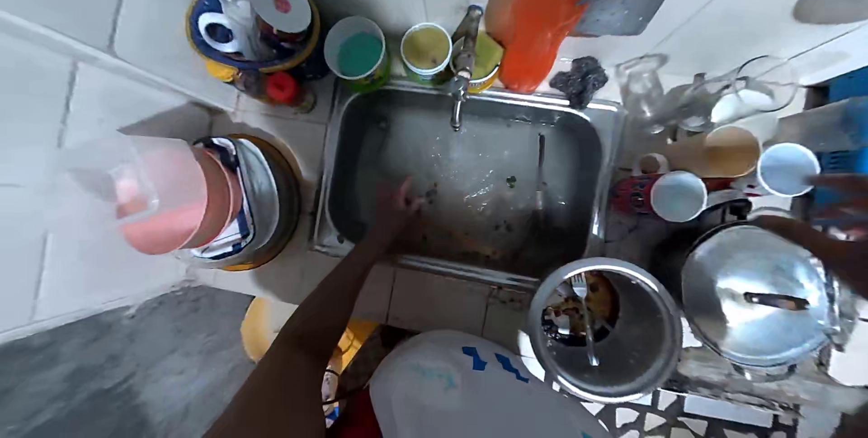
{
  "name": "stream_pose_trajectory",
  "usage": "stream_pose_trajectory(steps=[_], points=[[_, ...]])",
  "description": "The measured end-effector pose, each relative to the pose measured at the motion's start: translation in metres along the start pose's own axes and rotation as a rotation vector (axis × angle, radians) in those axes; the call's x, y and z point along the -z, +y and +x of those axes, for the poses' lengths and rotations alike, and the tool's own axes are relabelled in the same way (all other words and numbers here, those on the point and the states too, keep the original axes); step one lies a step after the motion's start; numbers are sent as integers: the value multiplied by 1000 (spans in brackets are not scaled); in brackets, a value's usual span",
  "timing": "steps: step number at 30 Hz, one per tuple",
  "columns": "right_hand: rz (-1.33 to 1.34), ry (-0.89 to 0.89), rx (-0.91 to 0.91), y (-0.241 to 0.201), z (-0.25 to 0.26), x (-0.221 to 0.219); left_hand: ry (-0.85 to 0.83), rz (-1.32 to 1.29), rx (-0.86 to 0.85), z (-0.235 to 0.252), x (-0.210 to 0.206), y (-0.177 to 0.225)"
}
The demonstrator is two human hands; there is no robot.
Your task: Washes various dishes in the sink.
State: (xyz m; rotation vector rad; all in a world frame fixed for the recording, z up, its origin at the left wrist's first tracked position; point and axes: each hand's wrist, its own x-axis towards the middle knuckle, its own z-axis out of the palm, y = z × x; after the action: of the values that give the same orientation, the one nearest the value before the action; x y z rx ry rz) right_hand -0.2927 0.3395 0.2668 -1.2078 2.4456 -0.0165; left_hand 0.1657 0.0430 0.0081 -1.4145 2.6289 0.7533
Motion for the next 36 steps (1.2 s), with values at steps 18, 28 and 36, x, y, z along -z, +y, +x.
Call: stream_pose_trajectory(steps=[18, 28, 36], points=[[-137, -750, 227, -317, 60, -298, -231, 96, 306, 95, -34, 25], [-208, -550, 393, -285, 95, -218, -350, -506, 176, 115, -10, 27], [-21, -307, 469, -262, 86, -196, -250, -1045, 221, 88, 33, -7]])
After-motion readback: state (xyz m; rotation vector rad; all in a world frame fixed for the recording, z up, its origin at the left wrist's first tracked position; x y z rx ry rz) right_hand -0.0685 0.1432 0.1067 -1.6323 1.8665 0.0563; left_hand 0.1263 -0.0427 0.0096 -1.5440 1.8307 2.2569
